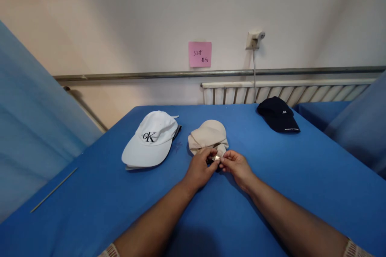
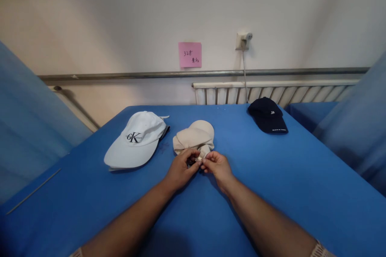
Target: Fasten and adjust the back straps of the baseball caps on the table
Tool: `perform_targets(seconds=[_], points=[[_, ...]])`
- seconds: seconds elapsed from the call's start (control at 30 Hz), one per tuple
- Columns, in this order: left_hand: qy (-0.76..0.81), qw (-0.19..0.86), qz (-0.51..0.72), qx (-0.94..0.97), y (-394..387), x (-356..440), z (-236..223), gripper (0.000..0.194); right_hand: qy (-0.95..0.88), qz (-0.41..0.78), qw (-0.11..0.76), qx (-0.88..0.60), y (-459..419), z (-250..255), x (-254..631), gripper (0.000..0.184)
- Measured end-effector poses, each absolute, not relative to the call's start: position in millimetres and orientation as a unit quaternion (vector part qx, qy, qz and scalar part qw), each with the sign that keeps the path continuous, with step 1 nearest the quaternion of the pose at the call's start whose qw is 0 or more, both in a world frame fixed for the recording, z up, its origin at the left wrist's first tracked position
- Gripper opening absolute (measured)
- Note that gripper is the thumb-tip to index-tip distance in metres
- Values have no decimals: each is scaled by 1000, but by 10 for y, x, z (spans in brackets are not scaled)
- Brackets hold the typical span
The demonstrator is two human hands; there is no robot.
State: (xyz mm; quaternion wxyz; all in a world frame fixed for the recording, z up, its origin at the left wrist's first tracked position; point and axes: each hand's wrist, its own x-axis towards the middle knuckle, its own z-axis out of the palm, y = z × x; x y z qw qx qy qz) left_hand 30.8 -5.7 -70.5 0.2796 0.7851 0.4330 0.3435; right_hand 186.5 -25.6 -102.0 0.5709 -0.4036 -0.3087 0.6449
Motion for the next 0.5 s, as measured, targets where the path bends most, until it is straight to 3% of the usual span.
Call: perform_targets(seconds=[0.23,0.5], points=[[402,300,379,777,-36,309,-699,2,-209,725,555,-350,-242,-1003,1928,29],[383,312,384,780,-50,310,-716,9,-185,738,564,-321,-180,-1066,1977,22]])
